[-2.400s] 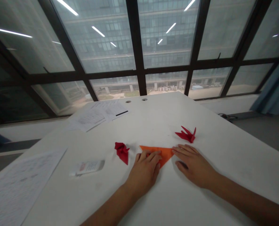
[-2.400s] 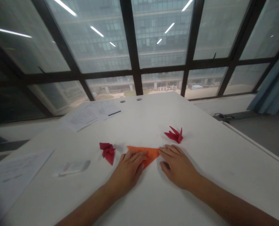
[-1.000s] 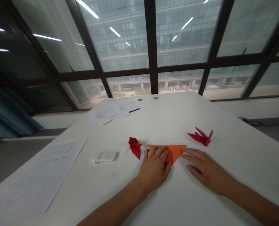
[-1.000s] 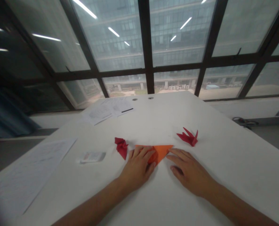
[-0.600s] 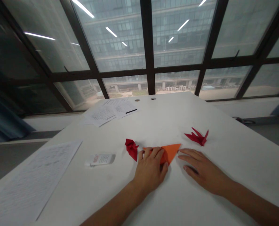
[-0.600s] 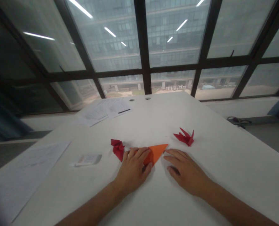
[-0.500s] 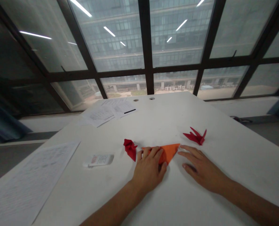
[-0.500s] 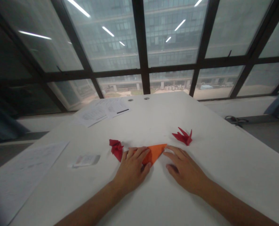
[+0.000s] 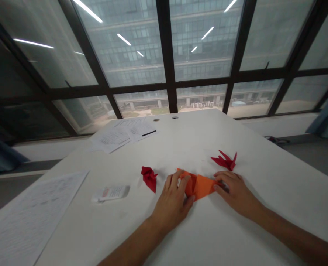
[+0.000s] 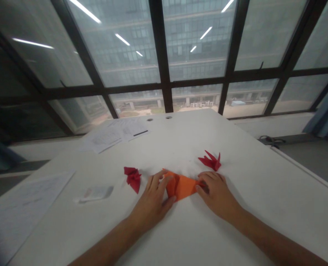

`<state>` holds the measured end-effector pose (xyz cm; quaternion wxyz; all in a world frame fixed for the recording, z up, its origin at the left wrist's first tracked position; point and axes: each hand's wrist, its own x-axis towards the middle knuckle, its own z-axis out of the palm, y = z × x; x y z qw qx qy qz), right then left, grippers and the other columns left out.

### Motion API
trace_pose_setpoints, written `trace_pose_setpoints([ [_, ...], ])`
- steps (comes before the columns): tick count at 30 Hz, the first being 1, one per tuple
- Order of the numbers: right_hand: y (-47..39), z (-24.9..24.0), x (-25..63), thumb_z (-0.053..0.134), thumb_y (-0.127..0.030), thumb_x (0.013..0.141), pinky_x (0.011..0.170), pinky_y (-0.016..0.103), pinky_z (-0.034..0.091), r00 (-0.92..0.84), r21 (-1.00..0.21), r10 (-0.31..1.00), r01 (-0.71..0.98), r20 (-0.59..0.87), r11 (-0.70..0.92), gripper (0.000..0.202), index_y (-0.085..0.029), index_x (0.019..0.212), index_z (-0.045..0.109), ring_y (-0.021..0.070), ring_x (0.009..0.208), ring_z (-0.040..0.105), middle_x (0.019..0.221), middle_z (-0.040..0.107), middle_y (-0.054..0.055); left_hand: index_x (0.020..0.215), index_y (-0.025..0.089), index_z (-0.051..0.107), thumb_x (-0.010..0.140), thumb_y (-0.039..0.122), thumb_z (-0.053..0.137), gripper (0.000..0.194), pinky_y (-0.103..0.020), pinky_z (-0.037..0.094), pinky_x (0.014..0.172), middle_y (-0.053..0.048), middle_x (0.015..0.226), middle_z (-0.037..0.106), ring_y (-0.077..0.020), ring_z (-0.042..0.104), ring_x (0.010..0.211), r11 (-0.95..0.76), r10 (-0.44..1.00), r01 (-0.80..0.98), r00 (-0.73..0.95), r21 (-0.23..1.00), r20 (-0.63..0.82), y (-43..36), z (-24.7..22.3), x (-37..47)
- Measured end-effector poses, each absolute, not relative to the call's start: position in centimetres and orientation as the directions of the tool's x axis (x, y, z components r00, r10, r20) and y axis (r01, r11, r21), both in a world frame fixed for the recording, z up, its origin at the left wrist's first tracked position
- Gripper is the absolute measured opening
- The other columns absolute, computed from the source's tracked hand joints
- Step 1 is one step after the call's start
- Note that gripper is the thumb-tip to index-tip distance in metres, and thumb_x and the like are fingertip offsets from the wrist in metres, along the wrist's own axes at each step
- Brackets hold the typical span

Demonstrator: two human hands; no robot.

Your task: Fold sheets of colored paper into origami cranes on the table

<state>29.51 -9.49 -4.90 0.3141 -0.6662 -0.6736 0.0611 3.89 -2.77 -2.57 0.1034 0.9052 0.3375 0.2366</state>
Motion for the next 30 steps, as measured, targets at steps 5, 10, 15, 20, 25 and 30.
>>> trace_pose_setpoints([
  [5, -9.5, -3.4, 29.2, 0.058, -0.034, 0.091, 0.091, 0.043, 0.046, 0.114, -0.652, 0.955, 0.752, 0.274, 0.097, 0.014, -0.023, 0.084, 0.062, 0.024, 0.089, 0.064, 0.091, 0.071, 0.004, 0.146, 0.022, 0.04, 0.091, 0.029, 0.063, 0.06, -0.055, 0.042, 0.113, -0.013, 0.15, 0.043, -0.0327, 0.044, 0.134, -0.688, 0.725, 0.63, 0.569, 0.36, 0.388, -2.4, -3.0, 3.8],
  [10, -9.3, -2.6, 28.6, 0.054, -0.041, 0.094, 0.071, 0.033, 0.046, 0.3, -0.887, 0.925, 0.456, 0.231, 0.073, 0.02, -0.024, 0.083, 0.054, 0.0202, 0.075, 0.062, 0.075, 0.064, -0.001, 0.139, 0.02, 0.047, 0.096, 0.034, 0.055, 0.045, -0.053, 0.042, 0.109, -0.014, 0.14, 0.05, -0.0301, 0.05, 0.127, -0.612, 0.791, 0.541, 0.432, 0.577, 0.434, -2.1, -2.4, 3.8],
  [15, -9.9, -2.6, 26.9, 0.069, -0.045, 0.085, 0.081, 0.039, 0.054, 0.346, -0.997, 0.937, -0.042, 0.043, 0.061, 0.032, -0.023, 0.101, 0.052, 0.0216, 0.078, 0.071, 0.088, 0.073, 0.003, 0.099, 0.018, 0.061, 0.099, 0.046, 0.048, 0.032, -0.033, 0.051, 0.073, -0.003, 0.078, 0.062, -0.0177, 0.06, 0.073, -0.164, 0.854, 0.193, 0.519, 0.967, 0.041, -3.1, -1.1, 4.9],
  [20, -11.3, -2.1, 25.1, 0.074, -0.043, 0.081, 0.082, 0.043, 0.057, 0.299, -0.996, 0.954, -0.091, -0.03, -0.003, 0.053, -0.02, 0.124, 0.053, 0.0211, 0.073, 0.072, 0.087, 0.074, 0.002, 0.106, 0.021, 0.053, 0.085, 0.041, 0.072, 0.034, -0.027, 0.05, 0.065, 0.0, 0.098, 0.06, -0.0126, 0.063, 0.073, 0.137, 0.892, -0.137, 0.447, 0.981, -0.062, -3.5, -1.2, 5.7],
  [25, -11.5, -2.4, 24.7, 0.074, -0.054, 0.081, 0.079, 0.043, 0.058, 0.278, -0.998, 0.96, -0.06, -0.007, 0.01, 0.058, -0.021, 0.125, 0.056, 0.0224, 0.074, 0.072, 0.08, 0.073, 0.002, 0.111, 0.02, 0.055, 0.075, 0.028, 0.081, 0.045, -0.022, 0.042, 0.058, 0.003, 0.089, 0.059, -0.0068, 0.053, 0.061, 0.126, 0.913, -0.266, 0.407, 0.956, -0.007, -2.7, -2.0, 5.5],
  [30, -10.9, -2.8, 25.4, 0.075, -0.058, 0.08, 0.08, 0.042, 0.056, 0.352, -0.987, 0.936, -0.159, -0.024, 0.035, 0.053, -0.024, 0.119, 0.065, 0.022, 0.078, 0.069, 0.086, 0.071, 0.003, 0.112, 0.02, 0.057, 0.077, 0.024, 0.081, 0.043, -0.022, 0.037, 0.056, 0.003, 0.086, 0.06, -0.0055, 0.049, 0.059, 0.156, 0.885, -0.322, 0.465, 0.934, 0.012, -2.3, -2.0, 5.3],
])
